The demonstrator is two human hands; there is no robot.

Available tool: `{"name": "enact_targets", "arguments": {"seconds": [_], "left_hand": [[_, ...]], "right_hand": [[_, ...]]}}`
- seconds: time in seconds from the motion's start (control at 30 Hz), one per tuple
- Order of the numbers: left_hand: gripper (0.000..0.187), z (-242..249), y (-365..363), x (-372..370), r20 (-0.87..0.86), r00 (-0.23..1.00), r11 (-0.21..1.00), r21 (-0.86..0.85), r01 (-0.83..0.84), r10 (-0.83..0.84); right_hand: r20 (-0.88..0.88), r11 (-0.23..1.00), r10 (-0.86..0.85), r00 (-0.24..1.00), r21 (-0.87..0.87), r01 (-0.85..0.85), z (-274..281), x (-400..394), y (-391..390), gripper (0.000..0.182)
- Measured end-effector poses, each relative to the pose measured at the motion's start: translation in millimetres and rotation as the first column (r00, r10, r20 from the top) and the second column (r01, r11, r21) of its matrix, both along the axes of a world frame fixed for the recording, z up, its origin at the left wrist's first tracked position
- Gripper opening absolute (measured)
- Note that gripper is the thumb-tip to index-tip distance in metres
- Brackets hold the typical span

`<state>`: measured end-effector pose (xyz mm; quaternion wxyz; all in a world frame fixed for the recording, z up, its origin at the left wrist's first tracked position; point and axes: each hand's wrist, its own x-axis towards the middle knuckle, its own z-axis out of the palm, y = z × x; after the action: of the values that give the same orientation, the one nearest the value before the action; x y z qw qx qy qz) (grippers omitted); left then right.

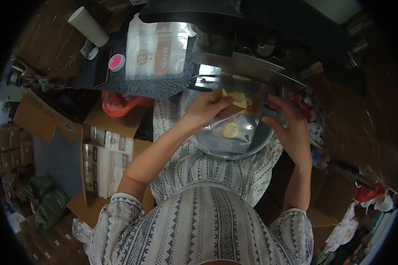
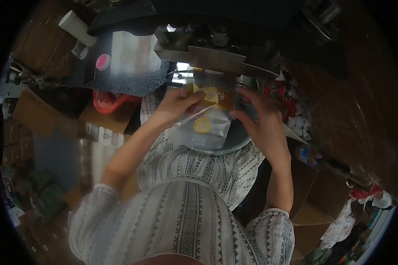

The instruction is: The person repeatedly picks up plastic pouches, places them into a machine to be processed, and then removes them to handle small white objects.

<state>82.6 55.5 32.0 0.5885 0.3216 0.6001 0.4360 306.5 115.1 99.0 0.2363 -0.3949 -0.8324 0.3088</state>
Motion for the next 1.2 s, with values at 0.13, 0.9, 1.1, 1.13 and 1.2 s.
{"name": "enact_targets", "arguments": {"seconds": [0.13,0.9,1.1,1.13,1.2], "left_hand": [[0.035,-6.4,-2.6,-1.2,0.104,0.994,0.998,0.052,0.035,-0.041],[0.045,-53.6,-36.4,-87.2,-0.942,-0.053,0.928,0.315,0.198,0.331],[0.025,-13.3,-69.0,-89.5,-0.879,0.362,0.947,0.320,-0.037,0.311],[0.015,-11.4,-72.4,-86.5,-0.873,0.254,0.904,0.427,-0.016,0.417],[0.015,-1.9,-77.7,-67.0,-0.868,0.295,0.906,0.423,0.018,0.400]], "right_hand": [[-0.048,0.981,-0.194,0.980,-0.041,0.192,-2.7,39.9,-9.7,0.041],[0.316,0.960,-0.278,0.907,0.057,0.274,-42.2,61.6,47.4,0.023],[0.204,0.927,-0.366,0.908,0.167,0.336,-17.4,49.6,33.0,0.027],[0.209,0.934,-0.348,0.914,0.164,0.318,-9.8,43.9,30.6,0.027],[-0.128,0.937,-0.224,0.966,-0.301,0.178,0.7,22.6,17.4,0.025]]}}
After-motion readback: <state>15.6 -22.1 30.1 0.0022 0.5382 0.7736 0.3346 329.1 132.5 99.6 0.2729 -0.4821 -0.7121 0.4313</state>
